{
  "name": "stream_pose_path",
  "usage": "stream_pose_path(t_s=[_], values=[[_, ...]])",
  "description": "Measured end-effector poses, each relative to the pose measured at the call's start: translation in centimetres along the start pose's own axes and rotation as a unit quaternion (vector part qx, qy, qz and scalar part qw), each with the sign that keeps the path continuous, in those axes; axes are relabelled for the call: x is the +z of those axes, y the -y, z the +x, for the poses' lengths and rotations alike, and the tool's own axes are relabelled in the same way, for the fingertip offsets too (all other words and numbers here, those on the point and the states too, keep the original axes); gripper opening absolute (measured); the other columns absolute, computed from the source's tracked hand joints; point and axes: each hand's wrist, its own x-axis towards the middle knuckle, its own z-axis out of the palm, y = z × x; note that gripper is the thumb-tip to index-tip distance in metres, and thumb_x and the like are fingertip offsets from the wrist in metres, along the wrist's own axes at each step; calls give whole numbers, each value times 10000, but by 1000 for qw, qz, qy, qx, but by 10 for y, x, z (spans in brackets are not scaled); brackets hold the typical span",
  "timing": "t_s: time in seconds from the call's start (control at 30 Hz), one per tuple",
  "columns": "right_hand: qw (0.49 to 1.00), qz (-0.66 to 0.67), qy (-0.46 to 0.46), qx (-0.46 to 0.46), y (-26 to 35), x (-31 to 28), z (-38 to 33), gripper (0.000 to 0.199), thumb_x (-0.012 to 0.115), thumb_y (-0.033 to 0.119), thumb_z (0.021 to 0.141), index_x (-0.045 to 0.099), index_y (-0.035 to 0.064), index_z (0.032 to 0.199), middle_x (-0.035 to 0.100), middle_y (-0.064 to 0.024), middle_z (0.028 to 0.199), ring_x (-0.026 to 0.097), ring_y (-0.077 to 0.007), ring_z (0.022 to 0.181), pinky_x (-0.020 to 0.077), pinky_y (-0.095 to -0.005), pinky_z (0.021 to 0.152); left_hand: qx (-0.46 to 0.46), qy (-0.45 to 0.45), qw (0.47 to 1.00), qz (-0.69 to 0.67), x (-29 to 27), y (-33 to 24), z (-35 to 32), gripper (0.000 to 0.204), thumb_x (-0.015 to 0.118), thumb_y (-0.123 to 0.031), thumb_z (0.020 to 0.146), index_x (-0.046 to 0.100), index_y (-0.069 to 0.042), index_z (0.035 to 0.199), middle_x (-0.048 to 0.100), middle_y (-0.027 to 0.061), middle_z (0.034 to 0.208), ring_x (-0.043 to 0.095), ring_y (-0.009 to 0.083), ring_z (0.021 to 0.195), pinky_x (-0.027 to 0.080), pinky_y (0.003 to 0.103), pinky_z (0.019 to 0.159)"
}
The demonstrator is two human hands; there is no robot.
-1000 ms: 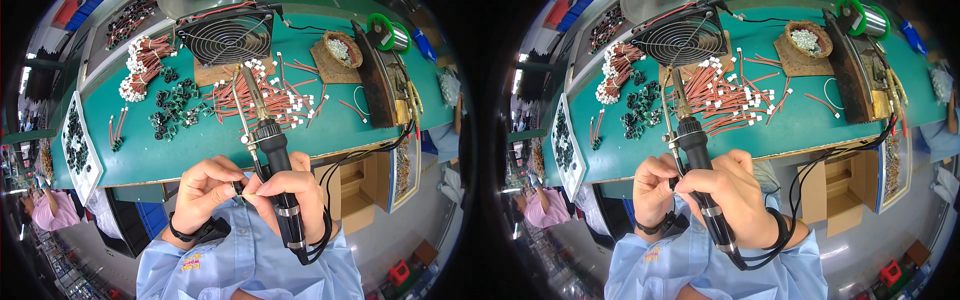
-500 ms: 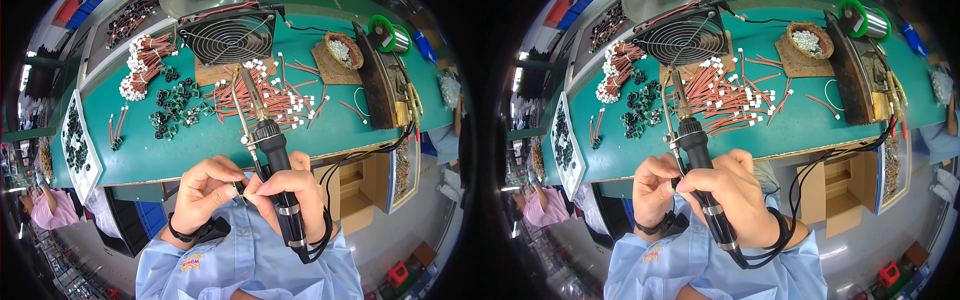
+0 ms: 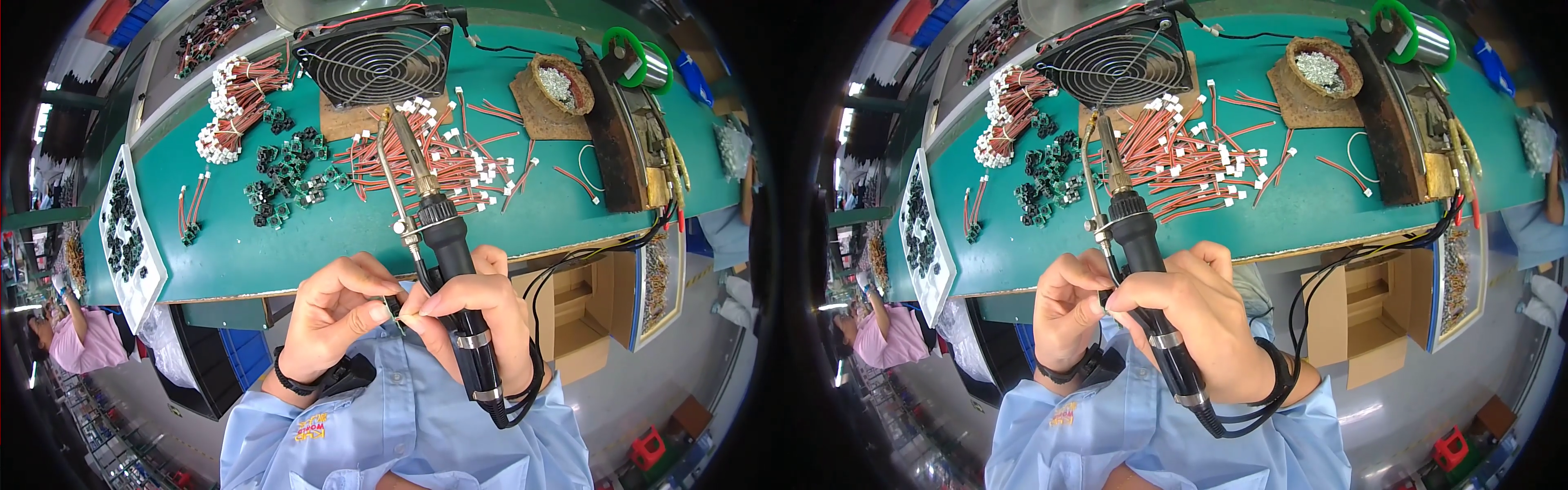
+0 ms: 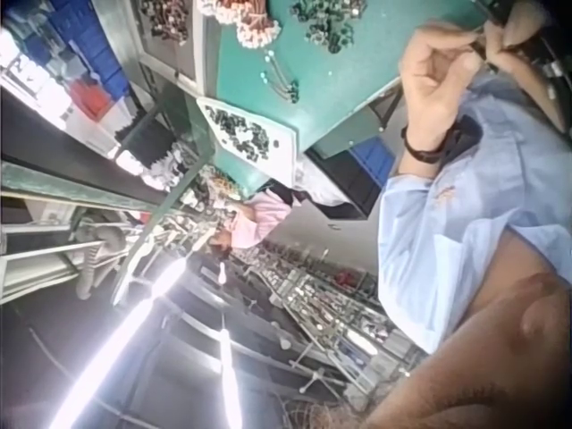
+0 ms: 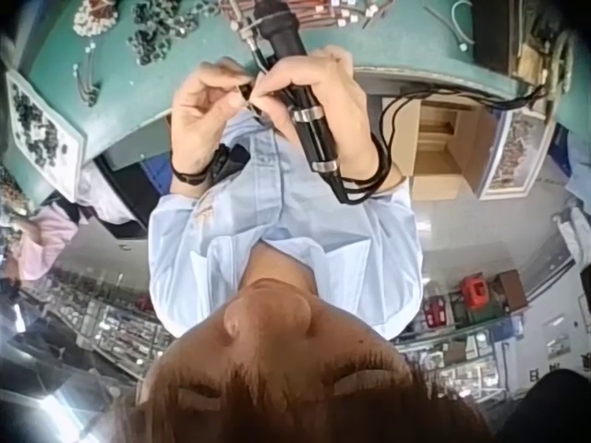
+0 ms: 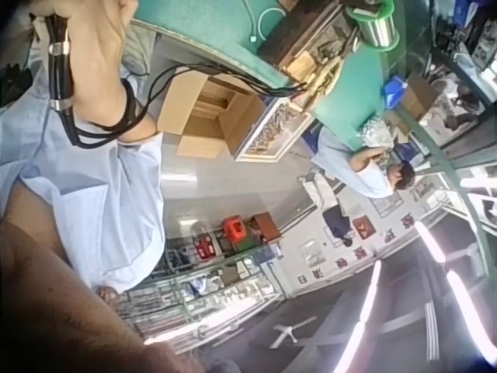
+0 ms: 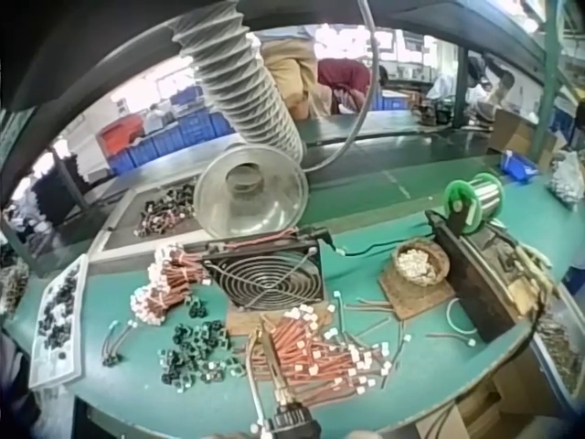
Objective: Soldering wires and small connectors onto electronic circuit boards at a factory workbench.
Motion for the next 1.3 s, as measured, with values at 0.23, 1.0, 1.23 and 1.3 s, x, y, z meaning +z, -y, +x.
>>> stream_pose_path(t_s=[0.23, 1.0, 1.23, 1.3], values=[[1000, 10, 7, -7, -1, 0, 1, 363, 728, -30, 624, 551, 105, 911, 589, 38, 805, 471, -146, 577, 316, -309, 673, -9, 4, 1000, -20, 1, 0, 1, 140, 578, 0, 825, 542, -1, 960, 541, 111, 947, 544, 163, 866, 442, 290, 773], [993, 79, 54, 70, 4, -3, -6, 388, 646, -53, 763, 361, 51, 1004, 579, -143, 802, 599, -166, 727, 498, -285, 672, -23, 23, 998, -57, 0, 0, 0, 134, 547, -23, 858, 514, -12, 988, 525, 79, 971, 535, 140, 909, 421, 273, 796], [995, 54, 62, 65, 5, -3, -8, 397, 645, -51, 764, 349, 55, 1008, 576, -143, 803, 595, -168, 709, 499, -289, 661, -31, 28, 996, -78, -1, 1, 0, 136, 546, -26, 860, 516, -9, 991, 530, 82, 969, 539, 150, 914, 423, 280, 807], [995, 48, 62, 63, 5, -2, -7, 399, 644, -51, 764, 348, 55, 1009, 575, -143, 802, 595, -169, 706, 499, -289, 658, -32, 27, 996, -80, 0, 1, 1, 134, 546, -30, 861, 515, -9, 990, 530, 83, 967, 540, 152, 918, 423, 282, 810]])
